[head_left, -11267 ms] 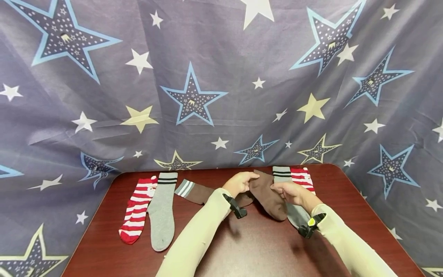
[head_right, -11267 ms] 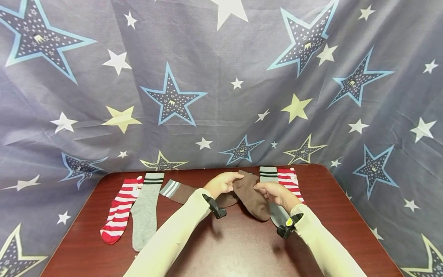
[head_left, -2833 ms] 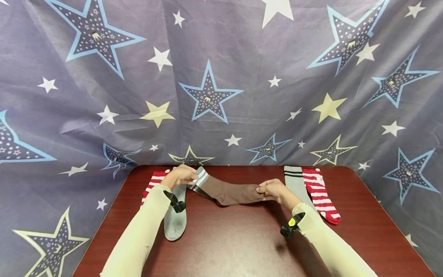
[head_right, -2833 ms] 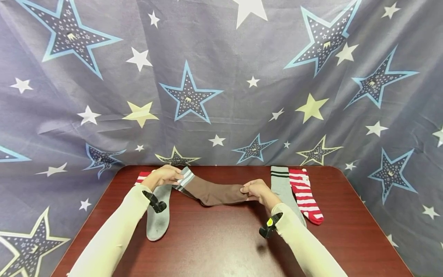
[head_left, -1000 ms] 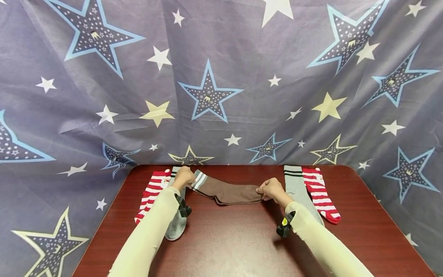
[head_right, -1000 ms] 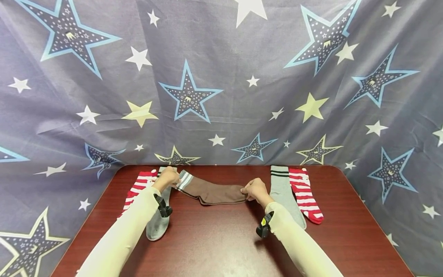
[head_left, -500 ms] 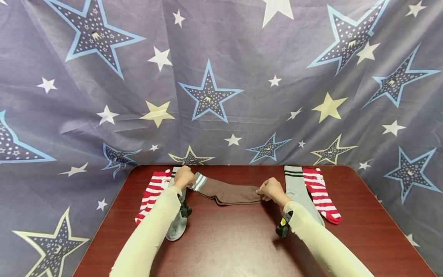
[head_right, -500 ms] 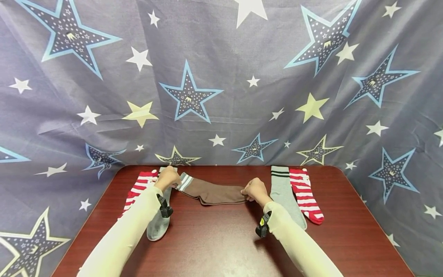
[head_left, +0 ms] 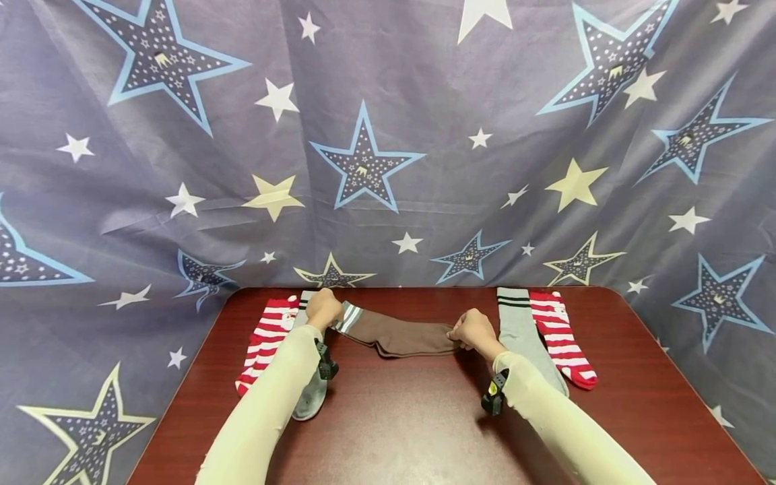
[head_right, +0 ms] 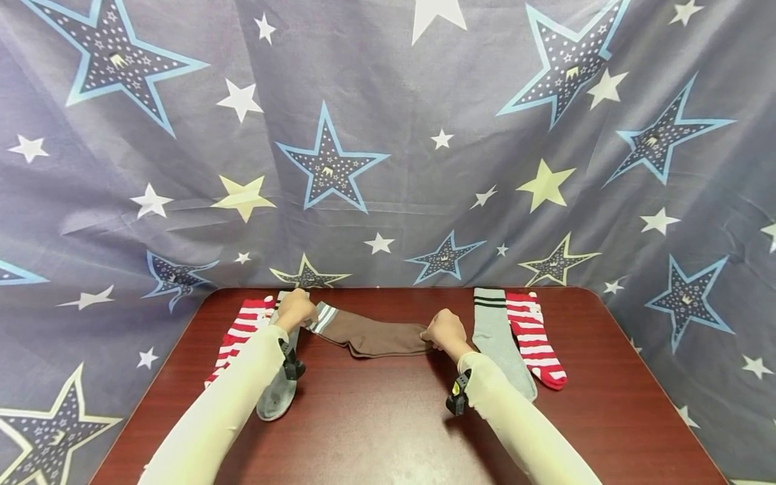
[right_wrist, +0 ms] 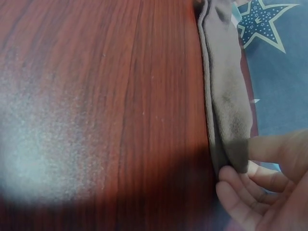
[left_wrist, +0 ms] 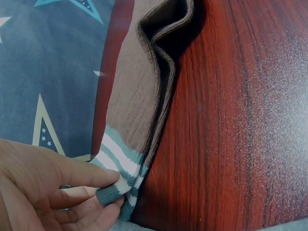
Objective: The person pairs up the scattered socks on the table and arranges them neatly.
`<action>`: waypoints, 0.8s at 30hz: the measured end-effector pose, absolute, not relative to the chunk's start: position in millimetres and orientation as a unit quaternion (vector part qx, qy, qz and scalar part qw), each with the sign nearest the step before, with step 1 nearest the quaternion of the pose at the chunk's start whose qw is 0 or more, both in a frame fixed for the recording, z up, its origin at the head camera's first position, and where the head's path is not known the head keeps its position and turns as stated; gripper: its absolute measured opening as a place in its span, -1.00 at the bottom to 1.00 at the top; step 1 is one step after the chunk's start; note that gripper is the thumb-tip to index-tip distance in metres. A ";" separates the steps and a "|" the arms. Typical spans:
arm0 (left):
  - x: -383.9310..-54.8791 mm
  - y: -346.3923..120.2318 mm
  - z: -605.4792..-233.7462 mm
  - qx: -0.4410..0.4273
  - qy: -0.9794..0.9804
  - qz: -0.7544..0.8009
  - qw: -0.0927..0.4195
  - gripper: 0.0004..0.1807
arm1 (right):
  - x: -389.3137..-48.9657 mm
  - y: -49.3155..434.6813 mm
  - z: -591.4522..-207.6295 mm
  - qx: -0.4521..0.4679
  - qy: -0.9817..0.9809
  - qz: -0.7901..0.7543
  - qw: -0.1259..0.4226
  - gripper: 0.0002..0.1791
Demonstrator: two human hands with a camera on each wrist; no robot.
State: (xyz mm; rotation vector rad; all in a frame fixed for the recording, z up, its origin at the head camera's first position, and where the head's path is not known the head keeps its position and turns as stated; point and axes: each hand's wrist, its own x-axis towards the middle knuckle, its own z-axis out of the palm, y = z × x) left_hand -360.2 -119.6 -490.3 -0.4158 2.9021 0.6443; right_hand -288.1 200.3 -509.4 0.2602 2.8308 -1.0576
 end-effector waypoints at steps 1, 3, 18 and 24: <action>-361.1 -120.2 -490.7 -0.141 0.964 0.213 0.072 -0.68 | -288.1 200.0 -509.3 0.085 0.933 -0.345 0.055 -0.77; -362.8 -121.3 -491.7 -0.142 0.965 0.209 0.074 -0.67 | -288.2 199.5 -509.3 0.088 0.935 -0.339 0.057 -0.77; -364.5 -123.7 -494.7 -0.141 0.965 0.213 0.064 -0.65 | -289.1 197.0 -505.9 0.115 0.948 -0.292 0.055 -0.59; -360.5 -125.7 -492.1 -0.135 0.964 0.221 0.054 -0.68 | -290.2 196.6 -505.3 0.113 0.950 -0.288 0.049 -0.59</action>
